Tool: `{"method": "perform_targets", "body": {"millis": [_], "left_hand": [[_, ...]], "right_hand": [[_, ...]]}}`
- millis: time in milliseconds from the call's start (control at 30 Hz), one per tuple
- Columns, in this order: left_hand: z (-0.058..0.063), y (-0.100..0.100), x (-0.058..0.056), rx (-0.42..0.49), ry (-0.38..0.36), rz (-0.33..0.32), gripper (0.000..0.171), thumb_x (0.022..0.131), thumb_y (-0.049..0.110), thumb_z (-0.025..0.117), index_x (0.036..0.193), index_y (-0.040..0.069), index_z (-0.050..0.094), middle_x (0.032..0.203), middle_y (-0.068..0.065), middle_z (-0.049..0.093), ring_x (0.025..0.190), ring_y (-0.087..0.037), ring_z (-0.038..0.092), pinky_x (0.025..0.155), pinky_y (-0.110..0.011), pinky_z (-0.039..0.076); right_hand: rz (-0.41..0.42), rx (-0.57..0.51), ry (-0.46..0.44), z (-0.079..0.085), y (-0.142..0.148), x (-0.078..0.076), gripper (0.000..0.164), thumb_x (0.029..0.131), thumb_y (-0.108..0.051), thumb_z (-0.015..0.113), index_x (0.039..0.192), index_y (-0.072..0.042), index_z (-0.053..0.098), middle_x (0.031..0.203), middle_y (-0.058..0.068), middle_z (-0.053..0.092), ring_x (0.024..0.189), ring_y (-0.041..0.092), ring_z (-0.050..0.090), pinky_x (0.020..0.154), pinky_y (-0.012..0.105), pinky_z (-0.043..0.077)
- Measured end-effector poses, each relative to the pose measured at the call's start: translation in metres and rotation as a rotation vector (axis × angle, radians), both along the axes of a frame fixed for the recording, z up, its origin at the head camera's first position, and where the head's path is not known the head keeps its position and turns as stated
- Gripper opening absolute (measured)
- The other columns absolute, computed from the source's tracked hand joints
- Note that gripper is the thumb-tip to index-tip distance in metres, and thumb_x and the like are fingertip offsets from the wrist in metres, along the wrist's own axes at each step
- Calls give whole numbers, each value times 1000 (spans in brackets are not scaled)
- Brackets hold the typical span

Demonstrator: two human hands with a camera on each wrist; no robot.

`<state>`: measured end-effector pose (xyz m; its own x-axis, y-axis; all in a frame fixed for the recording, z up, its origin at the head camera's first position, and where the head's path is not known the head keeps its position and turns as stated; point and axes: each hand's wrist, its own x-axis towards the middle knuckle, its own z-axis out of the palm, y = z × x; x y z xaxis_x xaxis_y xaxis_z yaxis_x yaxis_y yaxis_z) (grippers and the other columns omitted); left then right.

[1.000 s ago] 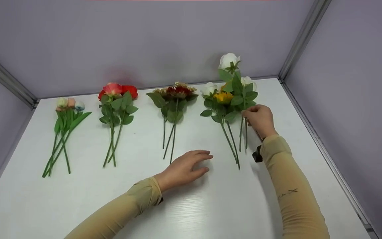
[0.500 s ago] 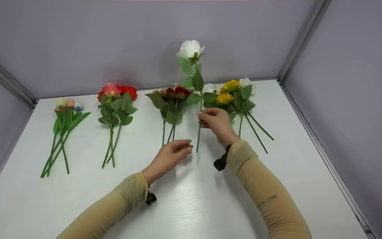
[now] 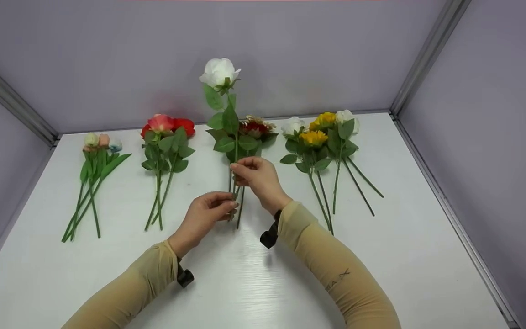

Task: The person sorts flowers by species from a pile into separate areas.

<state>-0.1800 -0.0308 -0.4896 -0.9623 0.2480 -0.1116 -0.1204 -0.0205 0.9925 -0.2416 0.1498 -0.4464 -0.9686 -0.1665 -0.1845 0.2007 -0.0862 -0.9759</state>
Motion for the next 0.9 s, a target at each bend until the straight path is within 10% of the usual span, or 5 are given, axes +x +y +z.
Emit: {"method": "perform_targets", "body": {"millis": [500, 900], "left_hand": [[-1, -20, 21, -114, -27, -36, 27, 98, 12, 70, 120, -4, 69, 101, -7, 72, 91, -20, 70, 77, -34, 61], [-4, -36, 14, -207, -7, 5, 30, 97, 20, 73, 118, -1, 72, 101, -6, 73, 93, -20, 70, 79, -33, 60]], "right_hand": [[55, -45, -53, -1, -10, 4, 39, 94, -17, 77, 122, 6, 62, 114, 21, 69, 104, 31, 69, 93, 42, 57], [63, -32, -38, -3, -31, 4, 30, 96, -14, 74, 114, 9, 67, 106, 19, 72, 97, 27, 71, 88, 40, 59]]}}
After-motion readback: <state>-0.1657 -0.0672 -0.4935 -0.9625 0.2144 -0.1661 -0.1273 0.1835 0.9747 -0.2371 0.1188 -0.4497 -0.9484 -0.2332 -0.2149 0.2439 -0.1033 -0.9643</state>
